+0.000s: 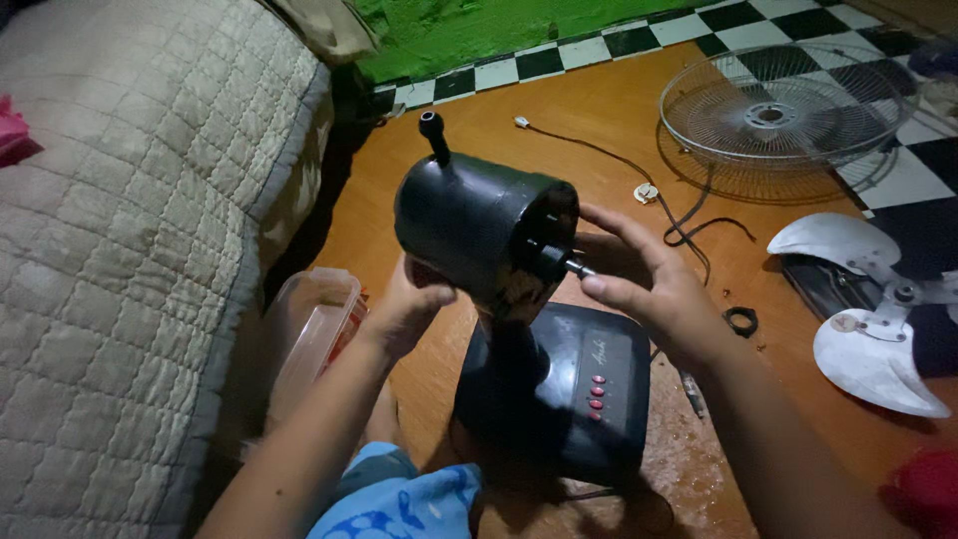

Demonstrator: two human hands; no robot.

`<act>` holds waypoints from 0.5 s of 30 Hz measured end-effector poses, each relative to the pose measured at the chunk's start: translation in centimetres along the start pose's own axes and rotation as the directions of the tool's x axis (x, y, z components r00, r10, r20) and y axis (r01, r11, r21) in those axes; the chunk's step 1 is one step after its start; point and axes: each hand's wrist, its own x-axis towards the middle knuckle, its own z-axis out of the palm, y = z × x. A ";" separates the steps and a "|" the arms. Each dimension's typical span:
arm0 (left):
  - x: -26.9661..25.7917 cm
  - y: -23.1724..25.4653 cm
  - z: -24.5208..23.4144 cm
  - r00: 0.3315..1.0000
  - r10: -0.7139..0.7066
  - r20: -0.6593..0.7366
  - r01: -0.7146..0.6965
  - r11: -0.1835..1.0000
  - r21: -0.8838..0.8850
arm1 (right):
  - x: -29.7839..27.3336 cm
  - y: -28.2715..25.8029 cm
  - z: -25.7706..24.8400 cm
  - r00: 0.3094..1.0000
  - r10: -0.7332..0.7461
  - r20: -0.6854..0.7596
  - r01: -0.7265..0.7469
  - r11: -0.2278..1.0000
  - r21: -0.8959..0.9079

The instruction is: The person sits on the floor and uses a screwdriver to adjust the internal components of a disassembled fan motor. They repeatedly insert and turn the screwdriver while holding the motor casing, then place the motor back onto its base.

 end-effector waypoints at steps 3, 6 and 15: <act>-0.2 -1.9 -1.3 0.998 -0.041 -0.048 0.038 0.998 -0.053 | 0.1 0.3 -0.1 1.000 -0.024 0.001 0.024 1.000 -0.012; -0.2 -2.4 -1.5 0.994 -0.106 0.002 0.106 0.989 -0.107 | 0.4 0.6 -0.6 0.999 -0.033 0.009 0.033 0.999 -0.019; 0.1 -1.0 1.6 0.993 -0.006 -0.118 0.007 1.000 0.009 | -0.8 4.5 1.3 0.990 -0.057 -0.130 0.005 0.928 -0.373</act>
